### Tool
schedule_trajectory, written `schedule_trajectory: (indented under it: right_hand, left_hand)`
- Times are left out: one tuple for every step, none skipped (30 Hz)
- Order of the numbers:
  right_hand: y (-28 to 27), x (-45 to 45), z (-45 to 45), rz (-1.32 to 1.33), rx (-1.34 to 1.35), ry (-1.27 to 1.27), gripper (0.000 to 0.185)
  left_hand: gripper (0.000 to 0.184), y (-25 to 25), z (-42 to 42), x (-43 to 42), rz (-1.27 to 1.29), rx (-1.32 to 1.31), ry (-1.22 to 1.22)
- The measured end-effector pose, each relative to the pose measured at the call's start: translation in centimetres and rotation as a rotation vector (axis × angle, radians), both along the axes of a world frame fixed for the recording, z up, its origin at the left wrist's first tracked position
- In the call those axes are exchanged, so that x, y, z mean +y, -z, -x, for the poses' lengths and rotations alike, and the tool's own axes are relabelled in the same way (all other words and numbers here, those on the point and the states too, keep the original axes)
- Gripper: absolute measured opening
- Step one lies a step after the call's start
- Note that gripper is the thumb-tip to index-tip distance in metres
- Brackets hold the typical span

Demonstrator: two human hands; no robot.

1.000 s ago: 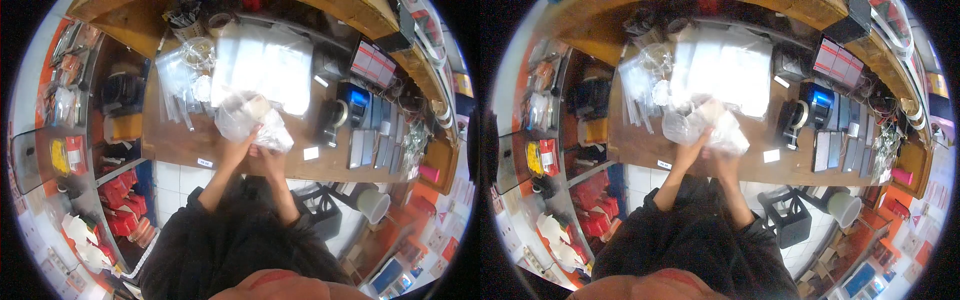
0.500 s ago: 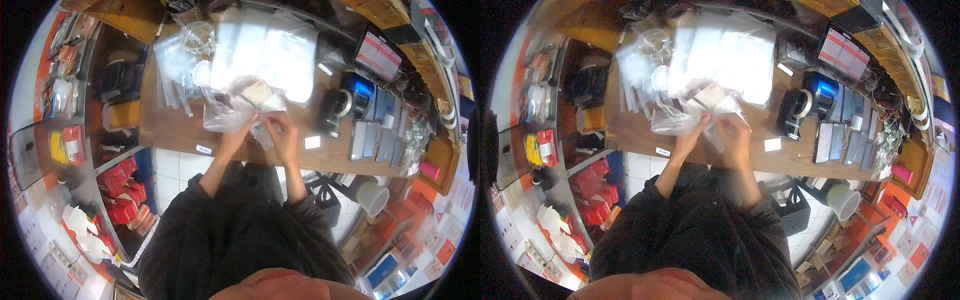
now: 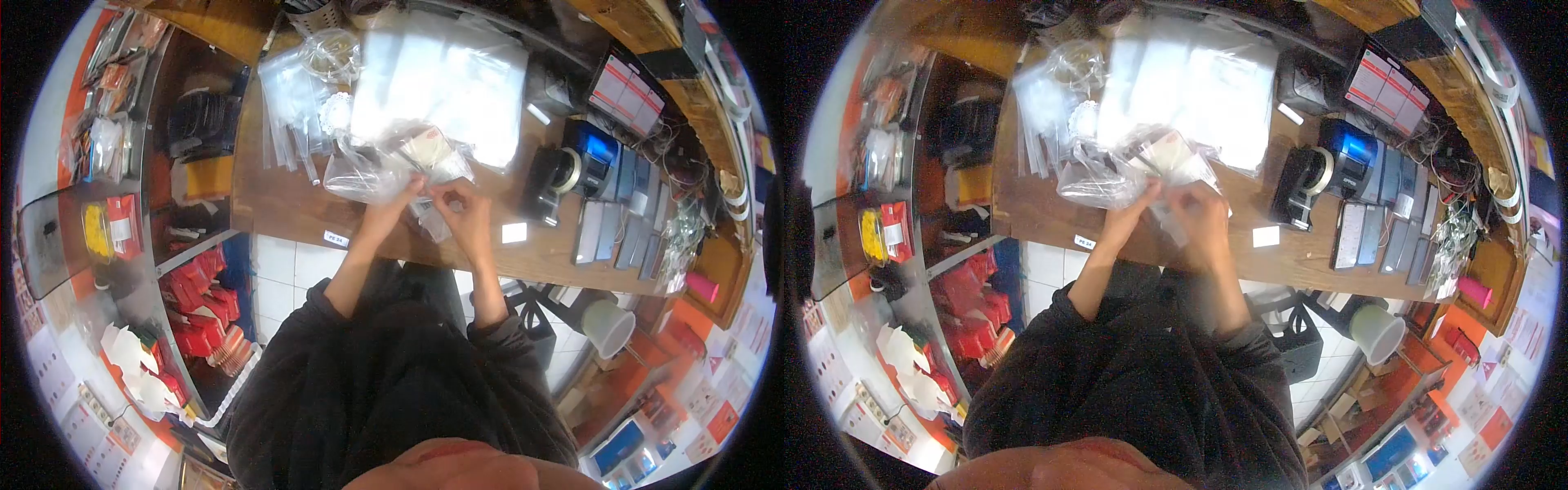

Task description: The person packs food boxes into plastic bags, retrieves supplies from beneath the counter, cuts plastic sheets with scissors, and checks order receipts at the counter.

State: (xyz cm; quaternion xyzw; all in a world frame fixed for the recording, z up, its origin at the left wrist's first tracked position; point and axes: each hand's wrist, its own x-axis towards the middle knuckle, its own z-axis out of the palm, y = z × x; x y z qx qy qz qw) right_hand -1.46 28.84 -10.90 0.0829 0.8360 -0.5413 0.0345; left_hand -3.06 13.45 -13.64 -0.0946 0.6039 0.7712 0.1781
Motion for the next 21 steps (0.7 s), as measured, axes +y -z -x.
schedule_trajectory:
  right_hand:
    - [-0.1,0.0,0.0,0.005,0.011,-0.002,0.010]
    - [-0.2,0.0,0.0,0.010,0.022,-0.004,0.010]
    - [-0.3,0.0,0.1,0.010,0.021,-0.006,0.010]
    - [-0.5,0.1,0.1,-0.002,0.021,-0.014,0.010]
    - [-0.6,0.1,0.2,-0.014,0.020,-0.021,0.010]
    - [-0.9,0.2,0.3,-0.014,0.019,-0.022,0.010]
    - [-1.1,0.3,0.5,0.006,-0.047,-0.015,0.011]
    - [-1.2,0.4,0.8,0.026,-0.112,-0.008,0.012]
    - [-0.9,0.7,1.0,0.027,-0.114,-0.008,0.012]
    - [-0.4,1.0,1.2,0.160,-0.141,0.008,0.010]
    - [-0.1,1.1,1.3,0.295,-0.168,0.021,0.009]
    - [-0.2,1.1,1.3,0.298,-0.167,0.017,0.009]
    - [-0.3,1.1,1.4,0.271,-0.134,-0.015,0.009]
    - [-0.4,1.1,1.4,0.242,-0.101,-0.047,0.009]
    - [-0.3,1.1,1.5,0.242,-0.100,-0.051,0.009]
    - [0.1,1.0,1.4,0.268,-0.034,-0.019,0.010]
    - [0.5,1.0,1.2,0.294,0.030,0.013,0.012]
    - [1.2,1.1,1.6,0.295,0.023,0.010,0.012]
    - [2.0,1.4,2.4,0.253,0.073,0.124,0.013]
    - [2.4,1.6,3.6,0.209,0.139,0.238,0.014]
    - [1.2,1.7,5.0,0.211,0.151,0.231,0.014]
  left_hand:
    - [0.027,0.0,0.0,0.0,0.000,0.000,-0.002]
    - [0.026,0.1,0.0,0.0,0.017,0.017,0.003]
    - [0.026,0.2,0.0,0.0,0.035,0.034,0.009]
    - [0.026,0.3,0.0,0.0,0.035,0.033,0.008]
    - [0.025,0.5,-0.1,-0.1,0.080,0.066,0.041]
    - [0.023,0.7,-0.1,-0.2,0.124,0.099,0.075]
    - [0.023,1.3,-0.3,-0.3,0.124,0.098,0.074]
    - [0.028,2.2,-0.6,-0.4,0.478,0.319,0.191]
    - [0.033,1.5,-0.4,-0.3,0.832,0.540,0.306]
    - [0.033,0.8,-0.5,-0.2,0.833,0.537,0.307]
    - [0.027,-0.2,-0.8,-0.2,0.996,0.594,0.279]
    - [0.023,-1.4,-0.7,-0.1,1.160,0.651,0.247]
    - [0.023,-1.8,-0.5,-0.1,1.163,0.651,0.243]
    - [0.024,-2.1,-0.3,-0.1,1.084,0.690,0.251]
    - [0.026,-2.2,-0.2,0.1,1.003,0.726,0.259]
    - [0.026,-2.1,-0.4,0.7,1.003,0.724,0.256]
    - [0.026,-1.8,-0.7,1.6,1.508,0.882,0.251]
    - [0.028,1.1,-1.8,1.7,1.267,0.694,0.300]
    - [0.032,3.9,-2.9,1.8,1.044,0.499,0.302]
    - [0.037,3.5,-2.7,1.9,0.817,0.498,0.373]
    - [0.043,3.0,-2.5,2.0,0.588,0.469,0.444]
